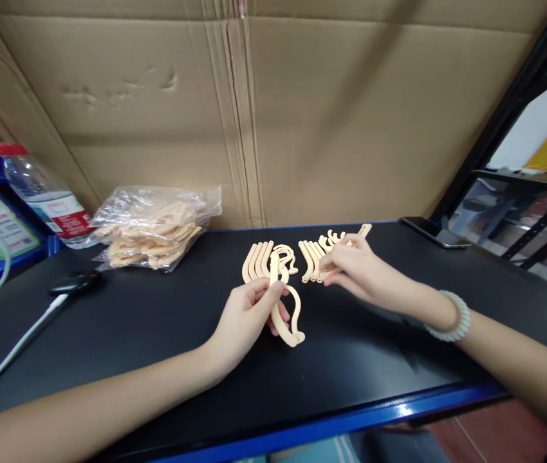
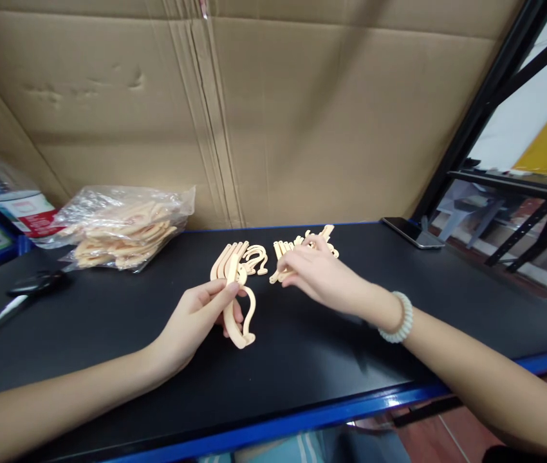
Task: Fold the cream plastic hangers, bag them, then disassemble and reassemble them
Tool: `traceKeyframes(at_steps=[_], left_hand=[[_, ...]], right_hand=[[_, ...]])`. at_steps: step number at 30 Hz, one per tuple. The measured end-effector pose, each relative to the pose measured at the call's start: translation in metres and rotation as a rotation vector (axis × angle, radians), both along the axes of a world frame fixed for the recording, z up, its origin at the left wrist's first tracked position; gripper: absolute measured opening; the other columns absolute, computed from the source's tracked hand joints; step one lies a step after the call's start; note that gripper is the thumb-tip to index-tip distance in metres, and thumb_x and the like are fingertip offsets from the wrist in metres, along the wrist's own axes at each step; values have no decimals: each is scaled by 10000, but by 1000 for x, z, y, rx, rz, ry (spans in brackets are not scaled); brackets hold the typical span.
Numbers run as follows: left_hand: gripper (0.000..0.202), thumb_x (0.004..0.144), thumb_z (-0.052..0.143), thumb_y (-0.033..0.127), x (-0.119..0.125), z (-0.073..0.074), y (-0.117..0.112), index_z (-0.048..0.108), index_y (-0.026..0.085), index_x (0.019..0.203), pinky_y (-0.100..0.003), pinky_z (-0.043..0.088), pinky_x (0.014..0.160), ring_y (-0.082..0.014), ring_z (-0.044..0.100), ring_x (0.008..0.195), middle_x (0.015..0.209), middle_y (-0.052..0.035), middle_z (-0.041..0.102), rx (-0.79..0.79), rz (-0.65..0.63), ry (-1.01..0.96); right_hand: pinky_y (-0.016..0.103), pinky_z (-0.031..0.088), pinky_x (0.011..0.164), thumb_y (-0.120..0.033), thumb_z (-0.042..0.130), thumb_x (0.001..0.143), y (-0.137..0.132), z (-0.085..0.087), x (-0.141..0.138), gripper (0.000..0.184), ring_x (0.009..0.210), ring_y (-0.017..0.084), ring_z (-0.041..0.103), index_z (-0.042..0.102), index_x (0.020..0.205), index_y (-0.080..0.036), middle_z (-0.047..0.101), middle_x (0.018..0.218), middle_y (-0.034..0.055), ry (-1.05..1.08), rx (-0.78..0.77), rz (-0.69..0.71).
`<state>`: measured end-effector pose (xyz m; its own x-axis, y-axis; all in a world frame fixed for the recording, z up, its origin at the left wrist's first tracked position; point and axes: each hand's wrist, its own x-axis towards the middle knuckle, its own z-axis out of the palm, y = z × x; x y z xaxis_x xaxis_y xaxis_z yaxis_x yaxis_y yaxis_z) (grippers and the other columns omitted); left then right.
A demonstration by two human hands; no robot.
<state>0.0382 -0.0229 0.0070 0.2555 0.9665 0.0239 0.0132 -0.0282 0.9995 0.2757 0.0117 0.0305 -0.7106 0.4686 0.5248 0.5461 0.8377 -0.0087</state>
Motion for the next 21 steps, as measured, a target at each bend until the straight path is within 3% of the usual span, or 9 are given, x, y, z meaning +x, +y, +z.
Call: traceKeyframes(at_steps=[3,5,10,21], left_hand=[[291,896,559,386,-1,0,3,640,111,842,-171,441,429,-112,623,451,550,5,637,-13,27,-23],[290,896,562,384,-1,0,5,644,109,851,-167,438,428,-108,619,458,554,5,637,-27,31,-37],[287,892,570,379,-1,-1,6,646,106,847,-166,439,427,-108,620,465,557,1,641,-42,26,-50],[278,888,578,371,-1,0,6,651,106,845,-161,429,419,-102,613,461,547,6,635,-55,14,-66]], right_hand=[[478,222,1049,-231,464,975,14,4,12,157,960,205,543,597,894,-208,643,882,35,-96,-47,-52],[467,259,1030,-231,458,975,17,3,14,172,985,210,538,610,898,-209,640,907,39,-128,-97,-55],[384,407,872,-192,446,965,18,-5,11,189,962,217,538,621,896,-183,620,999,87,-162,-219,-44],[359,449,838,-115,471,926,21,-6,13,146,901,208,565,606,914,-169,615,944,81,-132,-282,-139]])
